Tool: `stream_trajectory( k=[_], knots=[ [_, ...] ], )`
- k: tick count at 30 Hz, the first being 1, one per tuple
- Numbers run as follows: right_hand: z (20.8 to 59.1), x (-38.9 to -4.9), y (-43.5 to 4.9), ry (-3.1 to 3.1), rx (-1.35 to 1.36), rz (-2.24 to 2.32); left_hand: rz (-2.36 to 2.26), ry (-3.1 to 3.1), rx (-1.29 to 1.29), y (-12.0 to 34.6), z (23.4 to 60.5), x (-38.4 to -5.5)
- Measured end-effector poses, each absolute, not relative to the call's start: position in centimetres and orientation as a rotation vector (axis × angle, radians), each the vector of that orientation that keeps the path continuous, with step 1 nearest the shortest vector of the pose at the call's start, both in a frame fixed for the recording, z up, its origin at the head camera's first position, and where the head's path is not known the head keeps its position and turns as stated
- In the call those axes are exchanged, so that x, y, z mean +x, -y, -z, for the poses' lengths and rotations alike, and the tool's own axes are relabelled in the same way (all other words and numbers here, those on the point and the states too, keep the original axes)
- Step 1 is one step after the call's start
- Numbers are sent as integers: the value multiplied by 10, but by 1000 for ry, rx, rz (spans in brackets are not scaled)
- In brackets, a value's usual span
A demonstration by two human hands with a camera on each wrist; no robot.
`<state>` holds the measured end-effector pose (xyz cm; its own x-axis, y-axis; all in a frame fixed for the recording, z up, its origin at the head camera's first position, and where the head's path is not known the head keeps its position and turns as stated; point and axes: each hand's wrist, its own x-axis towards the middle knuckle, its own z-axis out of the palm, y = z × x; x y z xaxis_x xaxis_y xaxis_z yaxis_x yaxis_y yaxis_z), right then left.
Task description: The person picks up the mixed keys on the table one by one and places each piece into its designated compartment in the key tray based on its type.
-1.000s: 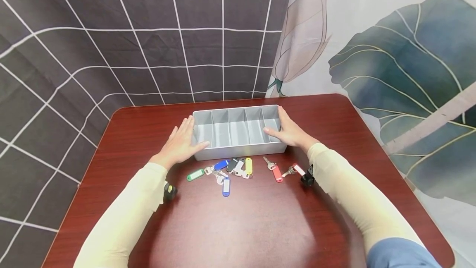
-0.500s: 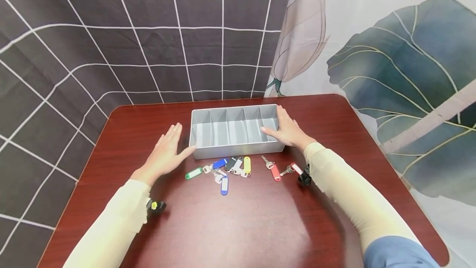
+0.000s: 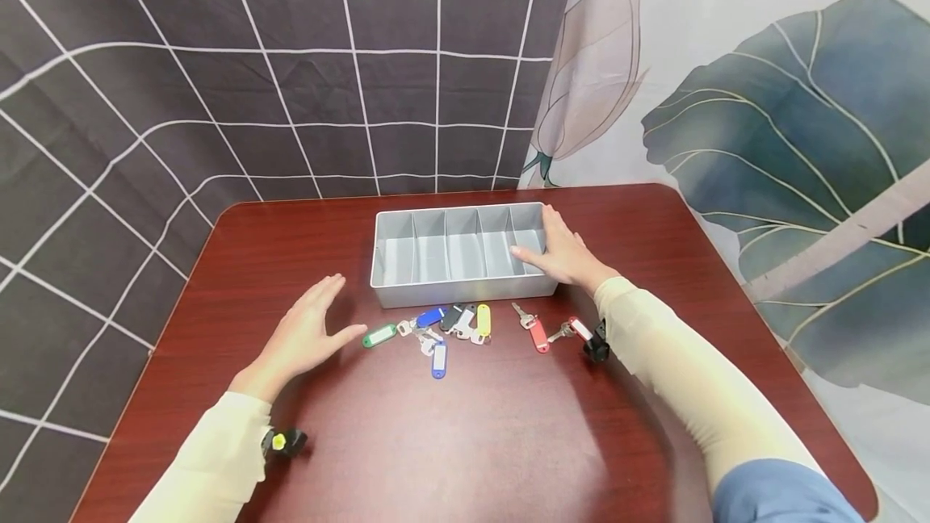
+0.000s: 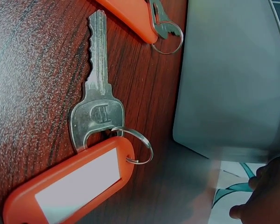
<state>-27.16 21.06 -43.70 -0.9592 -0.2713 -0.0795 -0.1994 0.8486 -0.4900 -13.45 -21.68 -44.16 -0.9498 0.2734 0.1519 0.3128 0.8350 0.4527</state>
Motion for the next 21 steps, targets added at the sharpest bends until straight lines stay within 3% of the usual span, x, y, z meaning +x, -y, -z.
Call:
stream_trajectory(
  k=[21],
  knots=[
    [438, -272, -211, -2876, -378, 733, 746, 2894, -546, 196, 471, -128]
  ],
)
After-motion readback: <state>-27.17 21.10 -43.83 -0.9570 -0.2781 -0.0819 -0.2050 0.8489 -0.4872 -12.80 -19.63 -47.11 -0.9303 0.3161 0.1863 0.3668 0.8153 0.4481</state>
